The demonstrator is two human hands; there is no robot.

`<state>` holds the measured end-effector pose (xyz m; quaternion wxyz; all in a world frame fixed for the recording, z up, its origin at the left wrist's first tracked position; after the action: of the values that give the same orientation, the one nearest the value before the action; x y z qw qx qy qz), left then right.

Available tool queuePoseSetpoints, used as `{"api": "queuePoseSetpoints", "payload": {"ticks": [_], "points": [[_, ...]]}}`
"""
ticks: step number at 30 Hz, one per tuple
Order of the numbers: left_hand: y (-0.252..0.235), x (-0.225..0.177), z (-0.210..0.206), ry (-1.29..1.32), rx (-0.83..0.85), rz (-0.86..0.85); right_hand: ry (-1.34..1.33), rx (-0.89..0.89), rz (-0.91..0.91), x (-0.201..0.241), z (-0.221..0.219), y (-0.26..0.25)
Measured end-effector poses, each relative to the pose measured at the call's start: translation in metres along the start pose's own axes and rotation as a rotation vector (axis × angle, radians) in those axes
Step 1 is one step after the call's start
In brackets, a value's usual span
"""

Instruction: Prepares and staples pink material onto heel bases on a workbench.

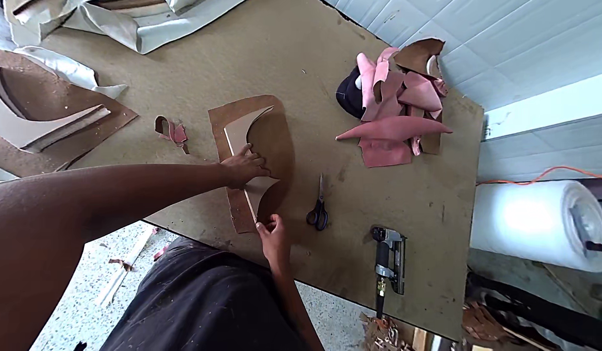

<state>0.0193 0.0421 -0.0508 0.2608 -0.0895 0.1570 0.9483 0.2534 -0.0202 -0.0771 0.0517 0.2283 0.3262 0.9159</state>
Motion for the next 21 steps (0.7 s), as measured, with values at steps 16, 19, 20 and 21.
{"api": "queuePoseSetpoints", "payload": {"ticks": [16,19,20,21], "points": [[-0.003,0.005,-0.005,0.036,0.009,-0.001,-0.951,0.178,-0.215,-0.016,-0.035,0.038],[0.001,0.000,0.005,0.108,0.031,0.016,-0.795,0.250,-0.258,-0.015,-0.044,0.025],[0.004,-0.004,0.015,0.117,-0.048,0.022,-0.753,0.253,-0.256,-0.015,-0.044,0.022],[0.006,-0.009,0.029,0.123,-0.183,0.029,-0.726,0.265,-0.254,-0.016,-0.043,0.019]]}}
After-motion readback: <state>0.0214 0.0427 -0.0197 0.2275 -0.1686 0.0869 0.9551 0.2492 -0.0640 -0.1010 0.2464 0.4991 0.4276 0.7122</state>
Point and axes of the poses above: each hand's wrist, its own y-axis away from the middle knuckle, its own z-axis out of the back of the hand, x = y × z, the point moved 7 cm from there along -y, towards the middle knuckle, and after that the axes turned 13 degrees about -z, right-handed, at the moved point
